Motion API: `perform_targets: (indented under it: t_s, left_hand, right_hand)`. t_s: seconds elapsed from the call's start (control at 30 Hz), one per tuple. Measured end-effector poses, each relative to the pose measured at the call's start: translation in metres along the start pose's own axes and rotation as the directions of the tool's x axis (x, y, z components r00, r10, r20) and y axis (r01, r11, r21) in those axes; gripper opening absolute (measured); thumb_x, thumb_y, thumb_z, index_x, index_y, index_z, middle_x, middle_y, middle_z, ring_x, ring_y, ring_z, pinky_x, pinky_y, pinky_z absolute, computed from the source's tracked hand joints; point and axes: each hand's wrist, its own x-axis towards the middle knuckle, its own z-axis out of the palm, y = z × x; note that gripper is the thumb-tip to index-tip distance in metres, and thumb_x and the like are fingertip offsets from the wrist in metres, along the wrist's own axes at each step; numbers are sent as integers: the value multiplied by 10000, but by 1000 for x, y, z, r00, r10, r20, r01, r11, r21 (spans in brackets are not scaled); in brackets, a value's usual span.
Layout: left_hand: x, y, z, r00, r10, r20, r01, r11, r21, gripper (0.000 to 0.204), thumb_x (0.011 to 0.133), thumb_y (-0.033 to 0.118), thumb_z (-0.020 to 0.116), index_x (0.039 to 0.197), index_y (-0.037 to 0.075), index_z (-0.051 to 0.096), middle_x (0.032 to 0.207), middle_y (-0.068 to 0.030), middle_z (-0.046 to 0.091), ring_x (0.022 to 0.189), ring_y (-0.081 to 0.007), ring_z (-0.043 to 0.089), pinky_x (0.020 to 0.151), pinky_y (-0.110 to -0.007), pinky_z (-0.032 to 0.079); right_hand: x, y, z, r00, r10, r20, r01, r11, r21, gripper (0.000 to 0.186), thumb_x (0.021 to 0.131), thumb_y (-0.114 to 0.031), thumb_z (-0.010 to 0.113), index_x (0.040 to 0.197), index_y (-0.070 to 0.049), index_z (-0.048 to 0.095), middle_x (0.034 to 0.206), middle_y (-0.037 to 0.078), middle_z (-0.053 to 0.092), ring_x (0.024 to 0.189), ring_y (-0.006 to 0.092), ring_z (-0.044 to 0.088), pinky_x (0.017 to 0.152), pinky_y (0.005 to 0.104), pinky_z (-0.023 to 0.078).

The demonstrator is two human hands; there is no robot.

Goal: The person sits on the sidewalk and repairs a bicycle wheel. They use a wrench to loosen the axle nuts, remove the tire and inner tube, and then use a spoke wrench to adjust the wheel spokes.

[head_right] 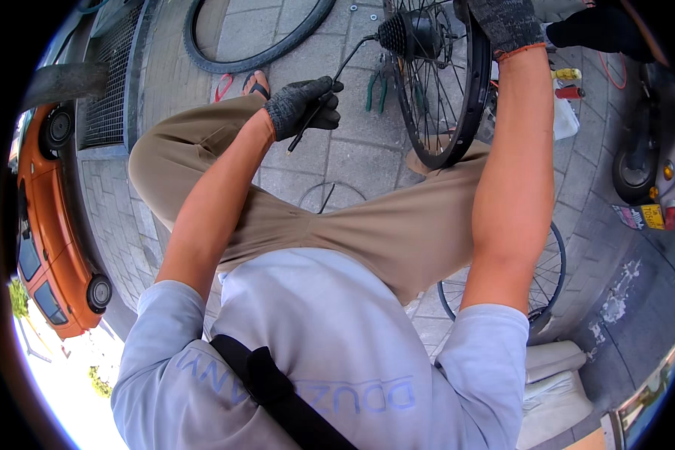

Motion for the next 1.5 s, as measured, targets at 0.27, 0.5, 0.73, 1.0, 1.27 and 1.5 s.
perform_targets:
  t_s: [0.27, 0.5, 0.73, 1.0, 1.27, 1.5]
  left_hand:
    - [-10, 7, -2, 997, -76, 14, 76, 997, -5, 358, 1024, 412, 604, 1177, 92, 646, 965, -31, 718, 862, -222, 727, 790, -412, 608]
    - [-19, 1, 13, 988, -146, -48, 144, 988, -54, 371, 998, 516, 612, 1046, 154, 673, 895, 41, 695, 631, -119, 614, 551, -275, 491]
    - [-14, -2, 23, 991, -129, -22, 128, 991, -29, 380, 990, 495, 632, 1194, 175, 637, 896, 13, 684, 567, -86, 549, 496, -256, 440]
    - [-3, -17, 27, 988, -152, 1, 152, 988, -38, 454, 907, 554, 720, 780, 129, 621, 696, -18, 616, 543, -150, 556, 469, -306, 431]
    - [22, -39, 11, 992, -112, -51, 91, 949, -303, 383, 993, 567, 575, 828, 226, 522, 619, 71, 410, 512, -97, 399, 455, -284, 324]
    - [-10, -27, 34, 973, -166, -162, 158, 985, -62, 425, 961, 571, 633, 994, 148, 618, 709, 28, 579, 596, -167, 610, 511, -338, 504]
  right_hand:
    - [13, 13, 7, 766, -584, 269, 594, 481, -645, 163, 903, -154, 623, 993, -159, 759, 855, 126, 674, 769, 312, 680, 682, 431, 534]
    - [1, -12, 21, 978, -190, 82, 206, 927, -313, 268, 949, -290, 639, 927, -36, 722, 803, 204, 678, 753, 355, 672, 663, 452, 493]
    - [25, 23, 17, 759, -610, 226, 623, 583, -521, 233, 932, -271, 663, 917, -47, 725, 771, 185, 677, 711, 345, 663, 652, 454, 490]
    - [22, 41, 10, 988, 112, 104, -134, 960, 244, 202, 925, -291, 749, 1011, -114, 702, 682, -43, 551, 536, 63, 471, 483, 254, 341]
    - [24, 11, 42, 997, 51, 58, -49, 999, -22, 352, 884, -374, 725, 930, -26, 703, 662, 81, 611, 565, 161, 545, 548, 353, 418]
    - [1, 5, 23, 998, 45, 45, -37, 987, -155, 536, 842, -445, 735, 946, 80, 703, 774, 240, 684, 736, 340, 672, 702, 455, 502]
